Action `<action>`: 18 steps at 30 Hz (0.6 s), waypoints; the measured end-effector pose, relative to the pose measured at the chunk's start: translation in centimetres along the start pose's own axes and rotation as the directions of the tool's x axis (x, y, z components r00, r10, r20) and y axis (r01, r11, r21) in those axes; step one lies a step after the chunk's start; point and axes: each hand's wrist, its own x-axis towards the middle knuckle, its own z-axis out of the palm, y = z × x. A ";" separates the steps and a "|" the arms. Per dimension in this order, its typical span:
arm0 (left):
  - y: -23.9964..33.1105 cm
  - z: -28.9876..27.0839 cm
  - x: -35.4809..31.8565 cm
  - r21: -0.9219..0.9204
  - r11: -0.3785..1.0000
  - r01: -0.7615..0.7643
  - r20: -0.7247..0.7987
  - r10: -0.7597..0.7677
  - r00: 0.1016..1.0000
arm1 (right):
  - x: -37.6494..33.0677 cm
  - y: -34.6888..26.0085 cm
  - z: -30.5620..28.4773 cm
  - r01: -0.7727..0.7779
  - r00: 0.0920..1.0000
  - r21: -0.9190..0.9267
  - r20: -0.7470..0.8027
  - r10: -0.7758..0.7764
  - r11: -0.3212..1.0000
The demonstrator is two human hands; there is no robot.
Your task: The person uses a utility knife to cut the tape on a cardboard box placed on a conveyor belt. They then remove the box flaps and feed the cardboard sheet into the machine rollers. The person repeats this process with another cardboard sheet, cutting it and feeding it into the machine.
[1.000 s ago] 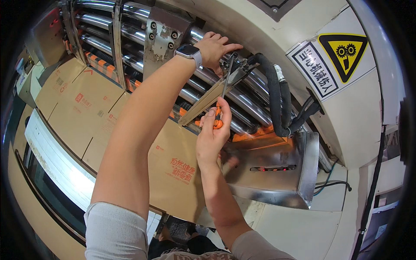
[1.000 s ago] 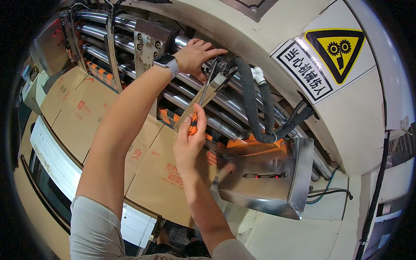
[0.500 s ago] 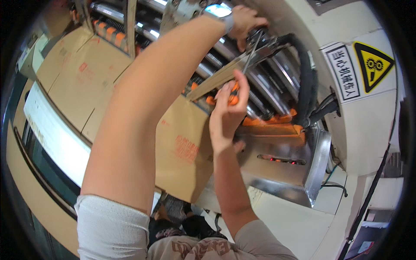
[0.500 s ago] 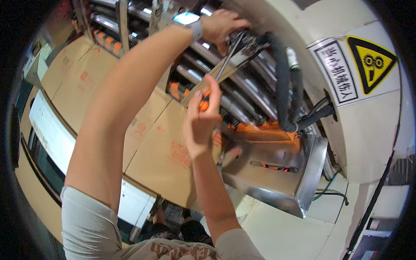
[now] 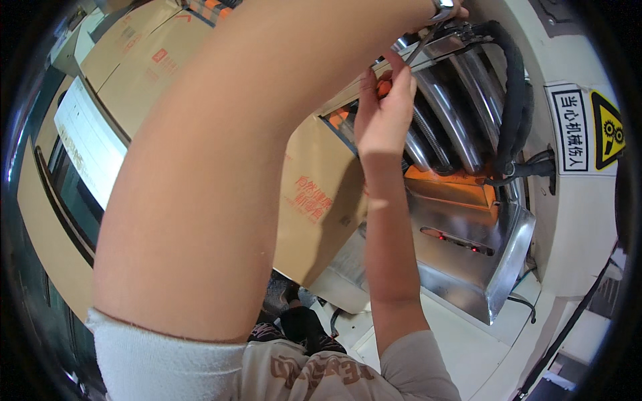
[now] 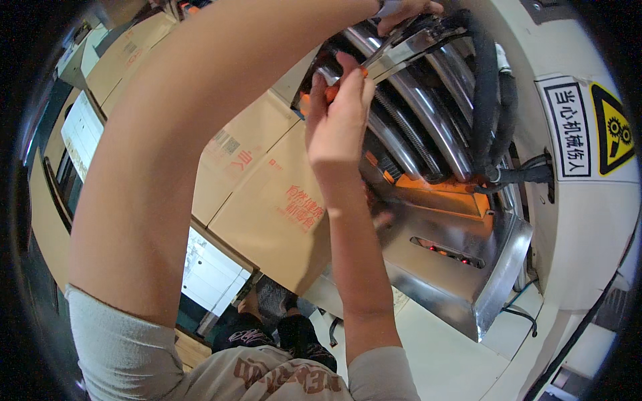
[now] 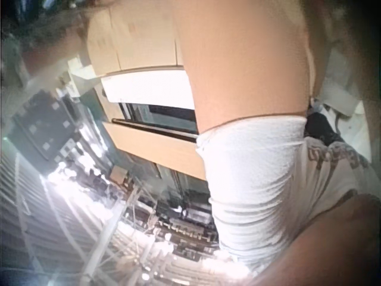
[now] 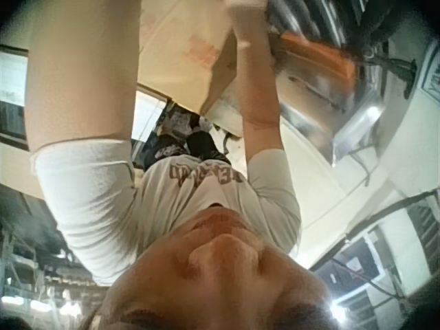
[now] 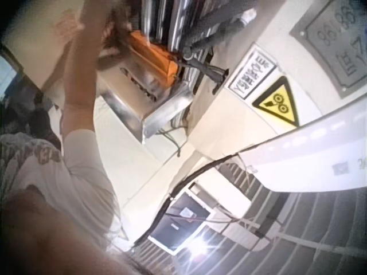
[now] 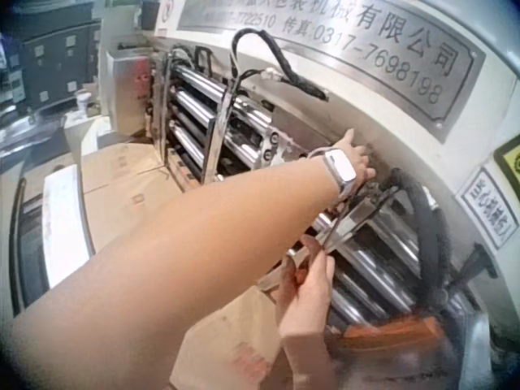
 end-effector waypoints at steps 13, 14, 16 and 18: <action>-2.2 -1.6 -2.9 -0.088 0.996 -0.018 0.062 0.024 0.998 | 1.4 -0.6 1.3 -0.010 0.994 0.010 0.111 0.009 1.000; -2.4 -1.7 -3.0 -0.093 0.995 -0.020 0.063 0.026 0.998 | 1.6 -0.1 1.7 0.079 0.994 0.027 0.072 -0.081 0.996; -2.6 -1.7 -3.3 -0.112 0.994 -0.015 0.068 0.023 0.997 | 1.6 0.1 1.9 0.039 0.996 0.070 0.083 -0.045 0.997; -2.7 -1.7 -3.4 -0.120 0.993 -0.016 0.069 0.024 0.997 | 1.6 -0.1 2.0 -0.020 0.996 0.114 0.084 0.010 0.993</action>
